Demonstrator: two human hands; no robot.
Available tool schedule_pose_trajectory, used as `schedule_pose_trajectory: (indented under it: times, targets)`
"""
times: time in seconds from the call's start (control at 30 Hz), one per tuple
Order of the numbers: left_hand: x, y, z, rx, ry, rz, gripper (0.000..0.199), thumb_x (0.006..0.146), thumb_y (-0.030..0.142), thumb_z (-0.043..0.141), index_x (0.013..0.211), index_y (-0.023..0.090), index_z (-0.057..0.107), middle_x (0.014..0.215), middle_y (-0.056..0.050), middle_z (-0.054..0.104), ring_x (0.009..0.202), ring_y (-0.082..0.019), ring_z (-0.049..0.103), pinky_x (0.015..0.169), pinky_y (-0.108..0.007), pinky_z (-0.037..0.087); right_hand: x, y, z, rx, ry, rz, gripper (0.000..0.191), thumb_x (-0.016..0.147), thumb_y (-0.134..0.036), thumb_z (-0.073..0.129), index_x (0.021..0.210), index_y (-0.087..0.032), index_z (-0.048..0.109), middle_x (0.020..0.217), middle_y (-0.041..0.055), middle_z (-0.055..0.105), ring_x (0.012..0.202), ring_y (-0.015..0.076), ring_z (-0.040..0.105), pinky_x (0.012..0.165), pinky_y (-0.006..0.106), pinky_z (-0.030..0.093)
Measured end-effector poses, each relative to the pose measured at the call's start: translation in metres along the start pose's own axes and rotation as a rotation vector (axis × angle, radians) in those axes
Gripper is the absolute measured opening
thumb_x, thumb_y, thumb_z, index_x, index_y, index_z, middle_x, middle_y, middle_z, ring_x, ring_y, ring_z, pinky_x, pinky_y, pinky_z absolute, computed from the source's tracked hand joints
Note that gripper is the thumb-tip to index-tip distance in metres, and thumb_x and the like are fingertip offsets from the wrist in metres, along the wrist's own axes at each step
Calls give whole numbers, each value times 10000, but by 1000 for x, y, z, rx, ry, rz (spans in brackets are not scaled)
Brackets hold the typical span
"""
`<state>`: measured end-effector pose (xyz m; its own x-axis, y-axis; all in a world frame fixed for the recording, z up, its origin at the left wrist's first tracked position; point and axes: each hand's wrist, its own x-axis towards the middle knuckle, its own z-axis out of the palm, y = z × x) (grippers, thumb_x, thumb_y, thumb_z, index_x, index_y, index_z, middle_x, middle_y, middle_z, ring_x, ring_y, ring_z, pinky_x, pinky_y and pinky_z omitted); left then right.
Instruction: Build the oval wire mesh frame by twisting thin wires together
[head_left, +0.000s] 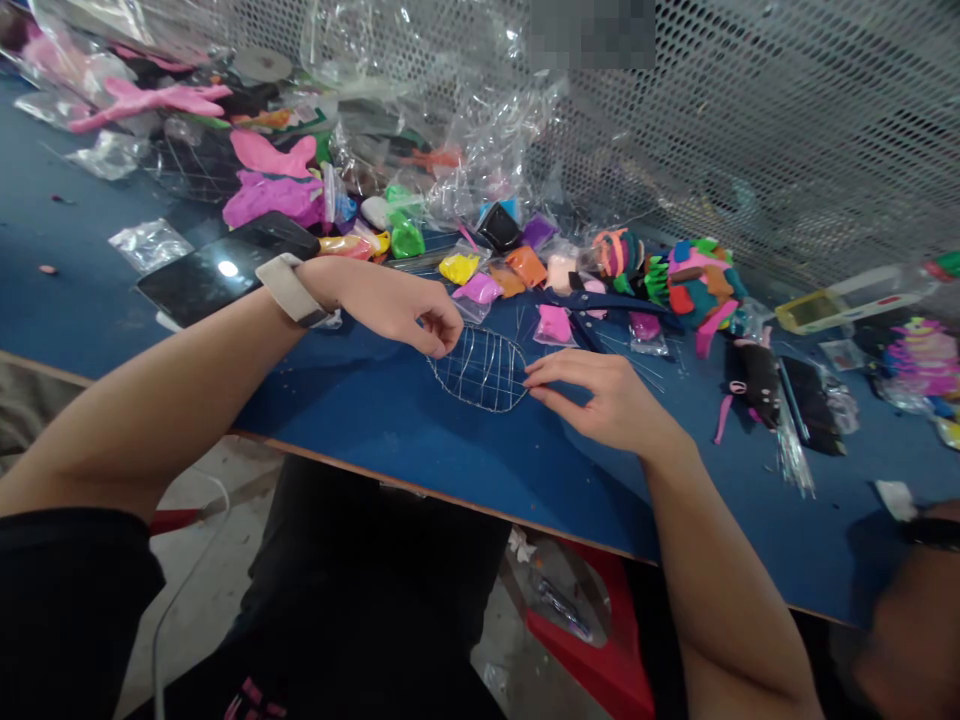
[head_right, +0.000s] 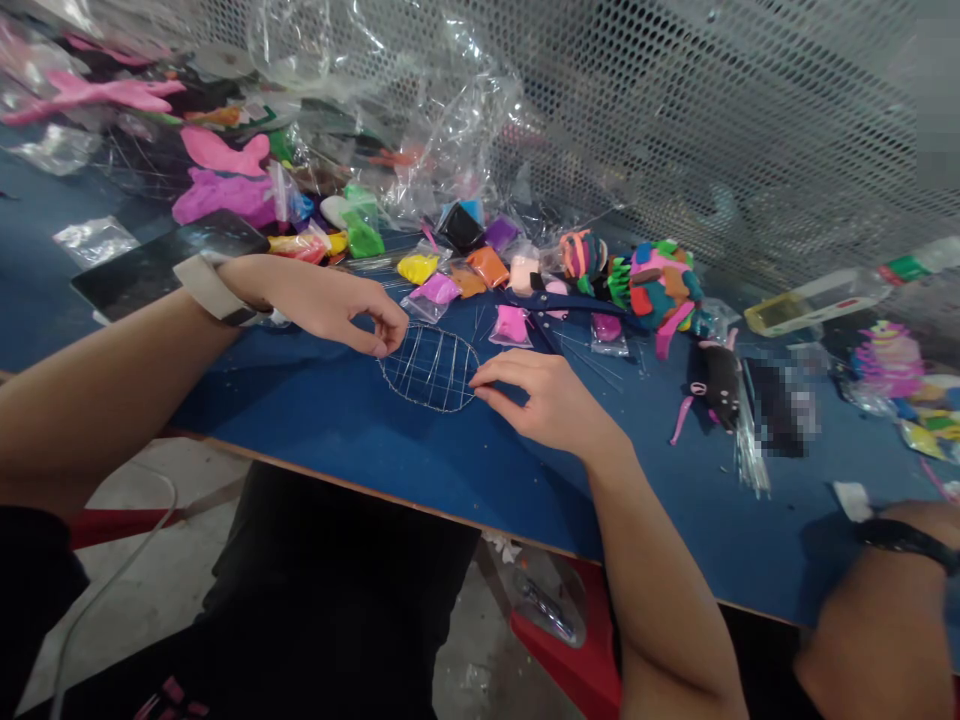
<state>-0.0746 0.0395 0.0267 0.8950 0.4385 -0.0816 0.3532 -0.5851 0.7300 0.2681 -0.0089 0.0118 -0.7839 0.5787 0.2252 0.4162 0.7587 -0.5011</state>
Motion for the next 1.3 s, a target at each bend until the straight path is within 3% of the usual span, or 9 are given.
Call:
schedule_pose_trajectory:
  times: [0.33, 0.67, 1.3]
  targets:
    - [0, 14, -3, 23, -94, -182, 233, 962, 368, 598, 908, 194, 743, 918, -31, 766, 864, -163, 690, 833, -251, 498, -1, 3, 1, -35, 10, -51, 114, 1100, -241, 675, 1076, -252, 785, 1117, 66, 876, 1063, 266, 842, 950, 443, 682]
    - [1, 10, -2, 51, -105, -193, 267, 994, 400, 620, 1008, 195, 792, 1027, -57, 820, 920, -177, 729, 882, -261, 502, -2, 2, 0, -38, 1, -39, 107, 1095, -230, 669, 1062, -247, 769, 1120, 74, 874, 1058, 274, 849, 936, 446, 680]
    - [1, 11, -3, 77, -111, -162, 257, 1025, 378, 600, 995, 194, 777, 1009, -39, 821, 892, -155, 712, 863, -234, 494, -4, 2, -2, -21, -24, 35, 100, 1115, -269, 655, 1087, -254, 749, 1132, 68, 865, 1067, 283, 846, 920, 429, 655]
